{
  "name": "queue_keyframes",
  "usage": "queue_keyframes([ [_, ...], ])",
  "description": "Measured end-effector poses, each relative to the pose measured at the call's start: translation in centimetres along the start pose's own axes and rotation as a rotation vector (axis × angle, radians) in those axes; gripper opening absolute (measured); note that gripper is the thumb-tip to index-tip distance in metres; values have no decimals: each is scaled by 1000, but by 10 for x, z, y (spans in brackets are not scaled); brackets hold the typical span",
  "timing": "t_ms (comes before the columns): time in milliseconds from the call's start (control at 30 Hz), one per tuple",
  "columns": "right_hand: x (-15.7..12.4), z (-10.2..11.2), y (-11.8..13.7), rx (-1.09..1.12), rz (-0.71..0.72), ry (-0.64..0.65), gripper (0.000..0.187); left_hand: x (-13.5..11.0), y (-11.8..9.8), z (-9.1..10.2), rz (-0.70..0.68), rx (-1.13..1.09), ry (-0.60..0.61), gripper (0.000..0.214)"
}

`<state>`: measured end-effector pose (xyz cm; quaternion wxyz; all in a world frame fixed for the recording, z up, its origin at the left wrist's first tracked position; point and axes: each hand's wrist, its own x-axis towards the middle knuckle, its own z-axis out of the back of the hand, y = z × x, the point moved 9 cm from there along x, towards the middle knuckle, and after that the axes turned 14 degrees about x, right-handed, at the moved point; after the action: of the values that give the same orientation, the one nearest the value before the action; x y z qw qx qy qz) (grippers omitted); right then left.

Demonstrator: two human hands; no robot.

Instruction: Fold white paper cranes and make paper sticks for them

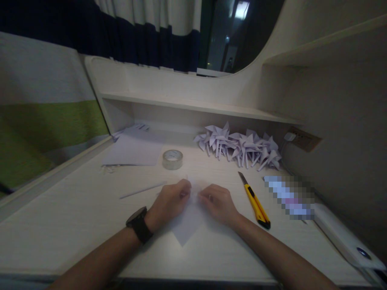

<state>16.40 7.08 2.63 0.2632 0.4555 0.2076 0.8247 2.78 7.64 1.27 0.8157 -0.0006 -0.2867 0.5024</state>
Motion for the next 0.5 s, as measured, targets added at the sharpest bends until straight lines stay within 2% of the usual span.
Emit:
queue_keyframes([
  [133, -1, 1, 3, -8, 25, -7, 13, 0, -1, 0, -11, -8, 9, 15],
  [333, -3, -3, 14, -71, 152, 17, 11, -3, -2, -4, -25, 28, 35, 14],
  [500, -4, -5, 11, -75, 119, 9, 11, -4, -1, -6, -24, 55, 49, 10],
])
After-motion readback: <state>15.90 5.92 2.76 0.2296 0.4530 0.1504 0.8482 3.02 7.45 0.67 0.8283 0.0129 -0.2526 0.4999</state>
